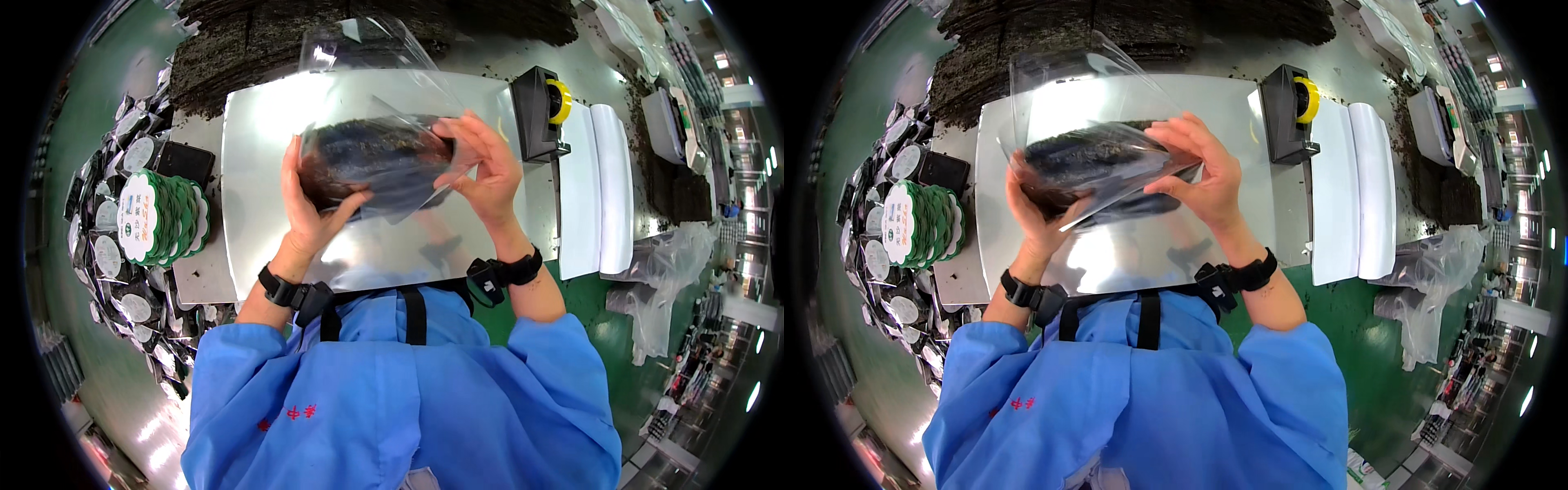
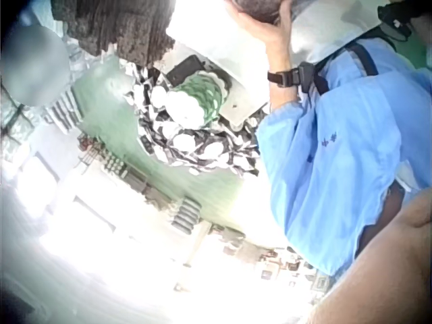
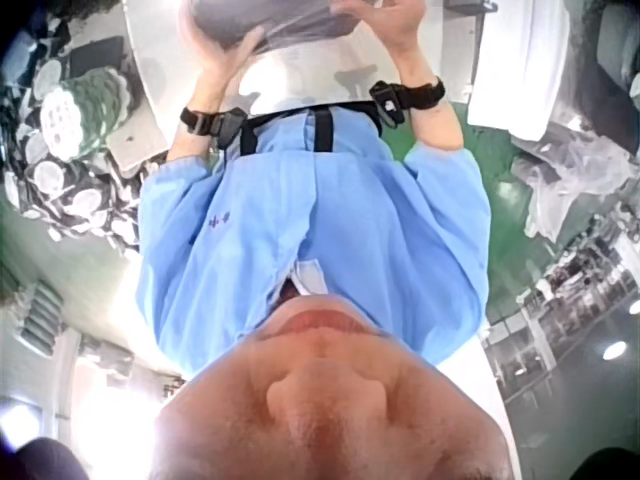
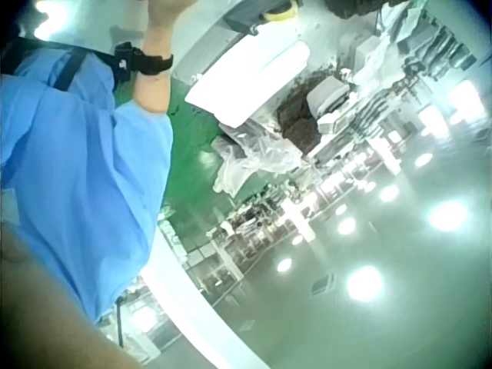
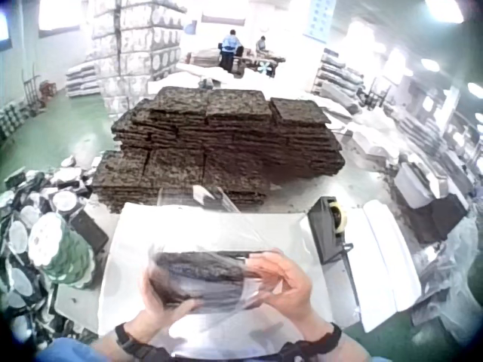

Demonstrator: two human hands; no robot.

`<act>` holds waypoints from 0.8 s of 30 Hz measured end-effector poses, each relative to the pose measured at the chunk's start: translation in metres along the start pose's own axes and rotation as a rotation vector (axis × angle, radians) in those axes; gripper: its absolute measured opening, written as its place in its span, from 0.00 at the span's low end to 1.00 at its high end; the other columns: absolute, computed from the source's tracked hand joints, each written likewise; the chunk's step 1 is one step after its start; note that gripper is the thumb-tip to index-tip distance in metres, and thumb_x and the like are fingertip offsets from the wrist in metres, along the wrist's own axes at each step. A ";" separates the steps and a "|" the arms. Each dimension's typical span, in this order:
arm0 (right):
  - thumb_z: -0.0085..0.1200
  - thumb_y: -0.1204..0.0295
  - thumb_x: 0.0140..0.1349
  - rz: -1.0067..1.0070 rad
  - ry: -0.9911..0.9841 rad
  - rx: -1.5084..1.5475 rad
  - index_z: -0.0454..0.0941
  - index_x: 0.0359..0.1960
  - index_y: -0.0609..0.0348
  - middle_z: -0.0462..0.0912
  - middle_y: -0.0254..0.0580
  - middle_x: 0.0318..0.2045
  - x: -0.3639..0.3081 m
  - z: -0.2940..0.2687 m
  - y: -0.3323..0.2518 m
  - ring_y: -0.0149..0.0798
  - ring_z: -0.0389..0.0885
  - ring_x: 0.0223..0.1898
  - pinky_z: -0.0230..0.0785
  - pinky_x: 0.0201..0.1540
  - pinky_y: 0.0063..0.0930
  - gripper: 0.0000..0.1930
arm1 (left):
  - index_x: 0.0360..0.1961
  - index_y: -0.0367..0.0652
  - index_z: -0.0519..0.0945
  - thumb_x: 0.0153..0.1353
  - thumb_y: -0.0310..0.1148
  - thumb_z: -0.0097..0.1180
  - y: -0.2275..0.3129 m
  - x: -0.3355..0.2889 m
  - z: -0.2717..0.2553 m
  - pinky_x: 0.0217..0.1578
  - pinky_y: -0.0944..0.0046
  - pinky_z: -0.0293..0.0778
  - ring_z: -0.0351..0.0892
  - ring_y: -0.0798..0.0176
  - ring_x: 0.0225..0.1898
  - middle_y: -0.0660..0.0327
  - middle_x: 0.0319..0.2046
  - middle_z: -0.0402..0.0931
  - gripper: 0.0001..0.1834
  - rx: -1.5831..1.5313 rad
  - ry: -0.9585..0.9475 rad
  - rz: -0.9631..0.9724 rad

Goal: The person repeatedly picks up rectangular seaweed sheets, places them into clear plastic bags, folds the bags closed, and applies round labels to the packages. The person also adjusts the head-mounted camera strap on their wrist during the process.

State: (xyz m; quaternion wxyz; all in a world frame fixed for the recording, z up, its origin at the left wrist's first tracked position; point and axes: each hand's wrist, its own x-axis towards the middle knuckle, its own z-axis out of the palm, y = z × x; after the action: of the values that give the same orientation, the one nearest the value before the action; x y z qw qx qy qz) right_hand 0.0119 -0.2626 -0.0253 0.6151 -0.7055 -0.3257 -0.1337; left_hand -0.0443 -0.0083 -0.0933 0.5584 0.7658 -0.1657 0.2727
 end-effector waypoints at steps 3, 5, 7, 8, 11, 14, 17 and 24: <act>0.73 0.74 0.42 -0.038 -0.038 -0.095 0.78 0.42 0.59 0.85 0.41 0.44 0.019 -0.004 -0.012 0.39 0.82 0.48 0.66 0.60 0.34 0.23 | 0.66 0.38 0.53 0.37 0.31 0.80 -0.003 0.014 -0.003 0.57 0.50 0.67 0.69 0.47 0.59 0.47 0.58 0.63 0.58 -0.149 0.020 0.025; 0.72 0.76 0.41 0.040 -0.132 -0.144 0.79 0.38 0.56 0.85 0.37 0.42 0.025 -0.005 -0.011 0.40 0.81 0.47 0.67 0.57 0.36 0.20 | 0.61 0.38 0.62 0.35 0.34 0.80 -0.007 0.030 -0.012 0.60 0.49 0.64 0.72 0.50 0.57 0.50 0.53 0.71 0.51 0.232 0.002 0.282; 0.68 0.80 0.40 -0.075 -0.212 -0.265 0.79 0.33 0.55 0.84 0.34 0.41 0.027 -0.004 -0.014 0.42 0.79 0.46 0.70 0.49 0.35 0.16 | 0.57 0.39 0.68 0.36 0.37 0.79 0.006 0.023 -0.020 0.62 0.48 0.59 0.74 0.51 0.56 0.54 0.49 0.77 0.46 0.346 -0.026 0.355; 0.67 0.82 0.41 -0.102 -0.264 -0.315 0.79 0.33 0.57 0.83 0.36 0.42 0.024 -0.010 -0.018 0.42 0.78 0.47 0.72 0.47 0.33 0.16 | 0.58 0.39 0.67 0.35 0.39 0.79 0.015 0.020 -0.023 0.59 0.51 0.65 0.77 0.49 0.53 0.56 0.46 0.80 0.47 0.377 -0.047 0.349; 0.65 0.84 0.39 0.010 -0.339 -0.332 0.82 0.31 0.56 0.81 0.36 0.47 0.022 -0.008 -0.024 0.42 0.75 0.52 0.67 0.53 0.36 0.15 | 0.66 0.40 0.56 0.42 0.32 0.76 0.048 0.046 -0.025 0.51 0.52 0.73 0.79 0.47 0.50 0.52 0.47 0.79 0.52 0.202 -0.277 0.253; 0.66 0.81 0.42 0.026 -0.410 -0.398 0.85 0.31 0.53 0.76 0.40 0.54 0.028 -0.008 -0.045 0.45 0.70 0.57 0.62 0.60 0.37 0.12 | 0.67 0.39 0.55 0.43 0.27 0.74 0.076 0.072 -0.022 0.47 0.57 0.77 0.81 0.48 0.49 0.51 0.47 0.81 0.52 0.158 -0.410 0.179; 0.67 0.74 0.46 -0.067 -0.327 -0.377 0.87 0.31 0.51 0.68 0.48 0.61 0.033 0.006 -0.063 0.51 0.65 0.62 0.58 0.62 0.39 0.09 | 0.64 0.39 0.60 0.43 0.21 0.69 0.074 0.071 -0.022 0.48 0.57 0.76 0.81 0.48 0.49 0.52 0.46 0.81 0.45 0.127 -0.476 0.098; 0.71 0.67 0.45 -0.096 -0.124 -0.380 0.85 0.31 0.52 0.73 0.52 0.59 0.020 -0.005 -0.081 0.51 0.69 0.59 0.66 0.55 0.39 0.11 | 0.39 0.41 0.84 0.45 0.16 0.58 0.078 0.068 -0.027 0.51 0.55 0.74 0.78 0.48 0.52 0.56 0.46 0.81 0.18 0.101 -0.556 0.145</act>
State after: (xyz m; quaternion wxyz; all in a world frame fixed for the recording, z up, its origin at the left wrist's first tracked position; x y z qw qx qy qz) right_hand -0.0226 -0.2592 0.0510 0.4428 -0.7992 -0.3652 -0.1785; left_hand -0.0403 -0.0040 0.0131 0.4316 0.8241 -0.3529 0.0997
